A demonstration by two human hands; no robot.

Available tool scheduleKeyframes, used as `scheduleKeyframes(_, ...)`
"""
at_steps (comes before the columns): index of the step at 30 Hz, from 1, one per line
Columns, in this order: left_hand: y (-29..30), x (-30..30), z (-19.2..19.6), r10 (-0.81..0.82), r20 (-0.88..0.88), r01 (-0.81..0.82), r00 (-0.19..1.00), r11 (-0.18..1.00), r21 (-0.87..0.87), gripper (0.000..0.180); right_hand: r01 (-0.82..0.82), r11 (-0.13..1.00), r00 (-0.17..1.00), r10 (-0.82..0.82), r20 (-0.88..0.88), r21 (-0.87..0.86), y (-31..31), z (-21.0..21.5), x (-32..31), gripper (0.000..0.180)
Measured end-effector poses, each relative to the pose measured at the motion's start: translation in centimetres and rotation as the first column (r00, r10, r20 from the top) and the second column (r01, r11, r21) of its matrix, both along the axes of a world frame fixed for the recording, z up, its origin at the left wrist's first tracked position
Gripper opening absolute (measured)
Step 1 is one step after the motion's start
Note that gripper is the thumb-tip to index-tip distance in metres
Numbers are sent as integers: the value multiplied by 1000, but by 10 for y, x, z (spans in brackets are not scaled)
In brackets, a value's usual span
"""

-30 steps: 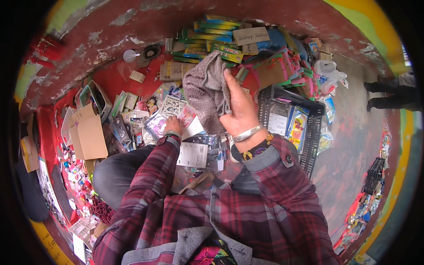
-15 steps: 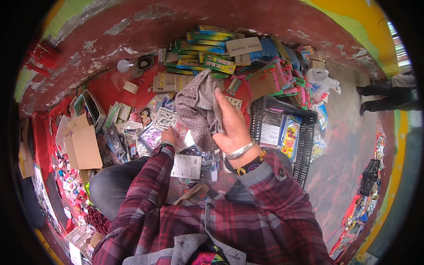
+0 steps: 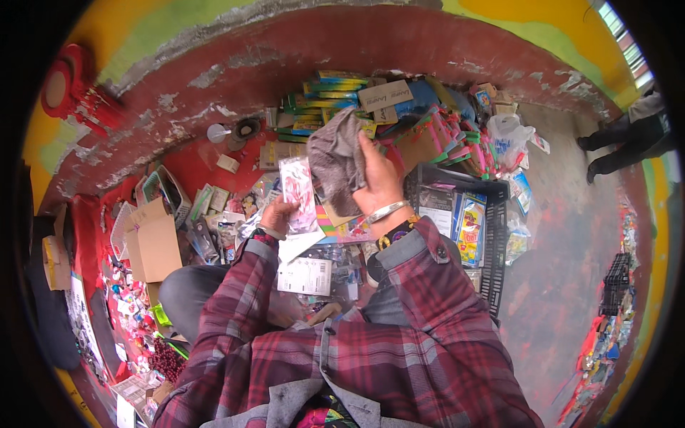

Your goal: The person sits on the floor and wipes various small packaged items with a cloth, including a white box, a pink package, a star-patterned card, and a colorful notebook. They handle each item one at a time, wiping both sides before placing it into a black crate.

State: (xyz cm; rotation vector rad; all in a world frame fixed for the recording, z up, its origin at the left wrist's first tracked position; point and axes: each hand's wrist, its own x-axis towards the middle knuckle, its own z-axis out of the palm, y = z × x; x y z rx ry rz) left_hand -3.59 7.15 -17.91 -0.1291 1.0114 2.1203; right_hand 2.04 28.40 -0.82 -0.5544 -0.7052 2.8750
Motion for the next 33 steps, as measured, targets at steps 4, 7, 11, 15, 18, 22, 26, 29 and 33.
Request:
scheduleKeyframes(4, 7, 9, 97, 13, -183, 15, 983, 989, 146, 48, 95, 995, 992, -91, -83, 40, 22, 11, 3, 32)
scheduleKeyframes(7, 2, 22, 162, -9, -299, 40, 954, 994, 99, 51, 96, 995, 988, -100, -118, -40, 22, 19, 6, 35)
scheduleKeyframes(11, -5, 39, 222, 55, -282, -14, 958, 989, 145, 42, 112, 919, 935, 31, -353, 377, 8, -6, 11, 37)
scheduleKeyframes(15, -10, 41, 227, 74, -277, -21, 958, 981, 191, 37, -379, 874, 789, 132, -600, -305, -30, 22, 24, 35)
scheduleKeyframes(18, -10, 37, 214, 89, -278, -30, 956, 977, 210, 37, -267, 937, 910, 169, -378, -224, -44, 24, 25, 32)
scheduleKeyframes(22, -15, 32, 210, 147, -275, -88, 950, 973, 216, 37, -220, 975, 948, 205, -243, -37, -41, 14, 24, 28)
scheduleKeyframes(26, -18, 23, 210, 189, -258, -126, 947, 962, 240, 38, 58, 949, 954, 39, -299, 309, -31, -51, 16, 69)
scheduleKeyframes(29, -23, 19, 206, 179, -262, -119, 948, 966, 230, 40, -52, 996, 953, 72, -295, 77, -34, -38, 17, 79)
scheduleKeyframes(33, -27, 18, 203, 171, -304, -121, 937, 977, 177, 42, -129, 928, 964, 34, -263, -349, -32, -14, 17, 76)
